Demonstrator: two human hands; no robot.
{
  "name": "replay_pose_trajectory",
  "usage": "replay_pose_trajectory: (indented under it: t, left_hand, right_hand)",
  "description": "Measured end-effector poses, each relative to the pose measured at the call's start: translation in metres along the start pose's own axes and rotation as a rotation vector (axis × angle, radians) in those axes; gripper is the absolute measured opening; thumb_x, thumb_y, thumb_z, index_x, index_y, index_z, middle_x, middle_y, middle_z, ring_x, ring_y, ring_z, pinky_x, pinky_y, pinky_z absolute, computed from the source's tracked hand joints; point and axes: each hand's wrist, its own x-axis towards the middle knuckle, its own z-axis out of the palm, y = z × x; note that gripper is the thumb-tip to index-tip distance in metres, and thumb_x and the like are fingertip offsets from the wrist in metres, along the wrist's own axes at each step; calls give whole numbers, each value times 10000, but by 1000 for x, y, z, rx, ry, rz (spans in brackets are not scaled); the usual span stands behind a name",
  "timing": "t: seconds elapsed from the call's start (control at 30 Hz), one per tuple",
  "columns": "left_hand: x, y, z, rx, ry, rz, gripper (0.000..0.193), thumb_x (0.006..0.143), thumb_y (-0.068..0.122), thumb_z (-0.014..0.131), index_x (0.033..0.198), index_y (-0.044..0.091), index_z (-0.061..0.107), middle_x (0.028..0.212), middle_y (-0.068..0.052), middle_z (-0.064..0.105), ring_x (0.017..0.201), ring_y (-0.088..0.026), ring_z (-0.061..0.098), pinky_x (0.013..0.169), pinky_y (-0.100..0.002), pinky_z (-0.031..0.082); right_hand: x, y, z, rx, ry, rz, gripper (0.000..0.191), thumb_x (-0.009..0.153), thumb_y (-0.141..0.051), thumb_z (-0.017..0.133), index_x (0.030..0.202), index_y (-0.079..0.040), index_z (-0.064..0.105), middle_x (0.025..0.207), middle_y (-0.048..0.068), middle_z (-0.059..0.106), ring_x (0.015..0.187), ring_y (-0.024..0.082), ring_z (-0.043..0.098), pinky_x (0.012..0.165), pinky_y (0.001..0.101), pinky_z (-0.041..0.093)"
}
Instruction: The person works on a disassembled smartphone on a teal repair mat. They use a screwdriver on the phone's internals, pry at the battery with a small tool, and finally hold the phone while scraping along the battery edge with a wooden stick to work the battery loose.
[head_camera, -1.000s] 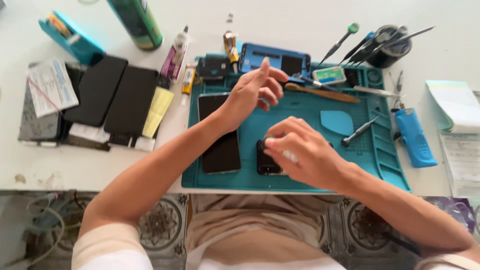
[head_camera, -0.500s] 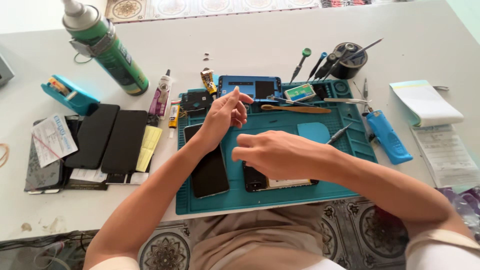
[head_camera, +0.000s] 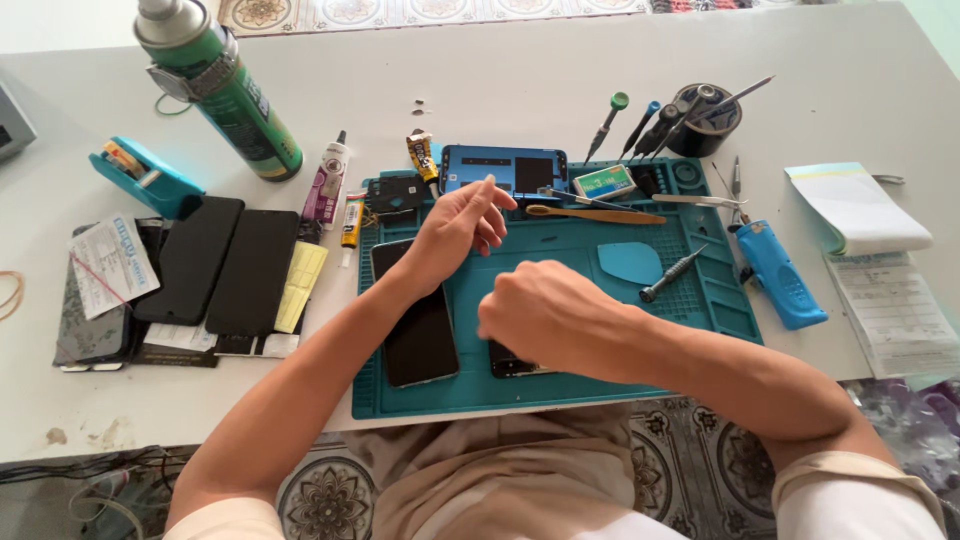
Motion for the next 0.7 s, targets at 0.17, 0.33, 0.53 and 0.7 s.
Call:
replay_pose_trajectory:
  t: [0.17, 0.33, 0.53, 0.7]
  left_hand:
    - [-3, -2, 8, 119, -15, 81, 392, 1095, 384, 483, 1052, 53, 688, 755, 9, 640, 709, -66, 621, 619, -234, 508]
    - [-4, -1, 15, 199, -11, 162, 368, 1089, 357, 494, 1033, 47, 685, 738, 8, 654, 702, -63, 625, 632, -233, 519]
    - [-3, -2, 21, 189, -23, 180, 390, 1100, 361, 480, 1012, 40, 685, 755, 9, 651, 715, -61, 638, 636, -233, 528]
    - [-6, -2, 25, 228, -41, 178, 359, 1092, 343, 498, 1026, 48, 692, 757, 5, 642, 727, -62, 623, 641, -236, 527]
  right_hand:
    - [20, 15, 2, -285, -76, 164, 435, 933, -333, 695, 608, -45, 686, 533, 110, 628, 556, 310, 675, 527, 449, 533]
    - [16, 32, -18, -100, -217, 302, 501, 848, -512, 746, 705, -32, 726, 647, 101, 671, 656, 288, 686, 648, 441, 538]
    - [6, 70, -35, 122, -311, 350, 334, 828, -404, 761, 825, -70, 744, 696, 111, 722, 684, 284, 697, 697, 417, 534]
    - [-1, 88, -13, 229, -254, 367, 281, 833, -333, 767, 856, -57, 720, 744, 73, 756, 718, 252, 740, 705, 392, 566]
